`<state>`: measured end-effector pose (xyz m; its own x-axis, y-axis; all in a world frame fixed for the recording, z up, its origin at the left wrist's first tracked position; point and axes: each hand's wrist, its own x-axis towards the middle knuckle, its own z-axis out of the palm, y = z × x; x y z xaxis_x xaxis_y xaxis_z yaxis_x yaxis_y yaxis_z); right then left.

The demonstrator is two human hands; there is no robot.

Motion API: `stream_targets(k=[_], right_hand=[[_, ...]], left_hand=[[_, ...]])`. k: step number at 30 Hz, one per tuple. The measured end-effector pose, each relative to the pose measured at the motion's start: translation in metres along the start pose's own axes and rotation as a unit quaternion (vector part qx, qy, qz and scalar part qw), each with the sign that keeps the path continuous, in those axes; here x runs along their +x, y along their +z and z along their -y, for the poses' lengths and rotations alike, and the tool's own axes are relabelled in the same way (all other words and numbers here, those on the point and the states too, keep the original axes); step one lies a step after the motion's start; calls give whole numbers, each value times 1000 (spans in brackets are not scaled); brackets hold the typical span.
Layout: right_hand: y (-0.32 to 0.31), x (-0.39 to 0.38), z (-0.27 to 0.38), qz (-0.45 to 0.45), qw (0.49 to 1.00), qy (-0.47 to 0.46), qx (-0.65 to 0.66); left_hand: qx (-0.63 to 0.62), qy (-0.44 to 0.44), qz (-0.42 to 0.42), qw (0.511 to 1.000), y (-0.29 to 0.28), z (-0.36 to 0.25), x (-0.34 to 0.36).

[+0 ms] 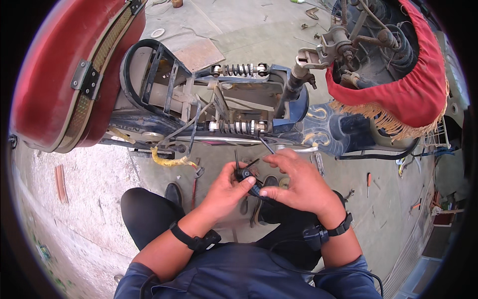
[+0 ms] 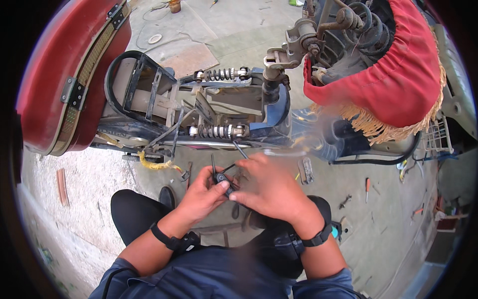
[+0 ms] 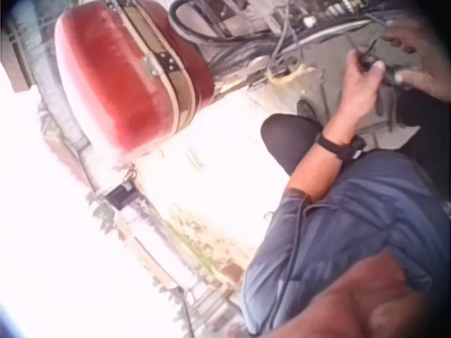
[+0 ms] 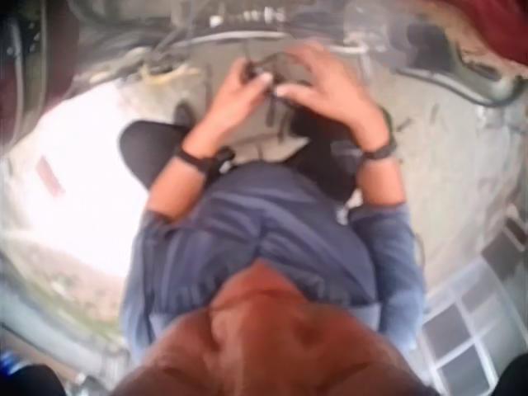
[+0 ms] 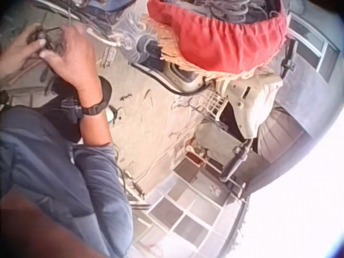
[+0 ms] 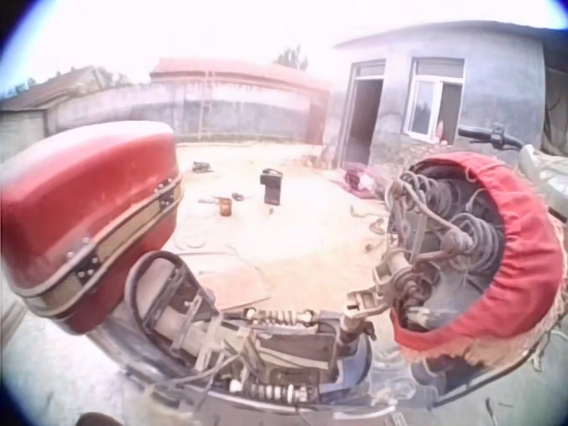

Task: The person retrieves a multi-tool and an Allen key from a bag, walks to a scooter, and uses the Allen key to adjust the rear suspension spring. The person sits on the ground while performing the adjustment.

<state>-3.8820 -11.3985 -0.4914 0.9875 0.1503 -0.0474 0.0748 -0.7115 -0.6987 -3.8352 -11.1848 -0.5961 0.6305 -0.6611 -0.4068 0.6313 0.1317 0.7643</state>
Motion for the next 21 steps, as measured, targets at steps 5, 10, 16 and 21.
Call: stream_targets(k=[5,10,16,21], right_hand=[[51,-29,20,2,995,98,19],[77,-49,23,-105,990,78,55],[71,-72,18,-68,984,-14,165],[79,-80,32,25,958,-67,277]], left_hand=[[30,56,-14,998,17,-1,-15],[96,66,-7,993,26,0,-35],[24,-3,-97,995,30,-24,-60],[-30,-11,-76,997,31,-33,-82]])
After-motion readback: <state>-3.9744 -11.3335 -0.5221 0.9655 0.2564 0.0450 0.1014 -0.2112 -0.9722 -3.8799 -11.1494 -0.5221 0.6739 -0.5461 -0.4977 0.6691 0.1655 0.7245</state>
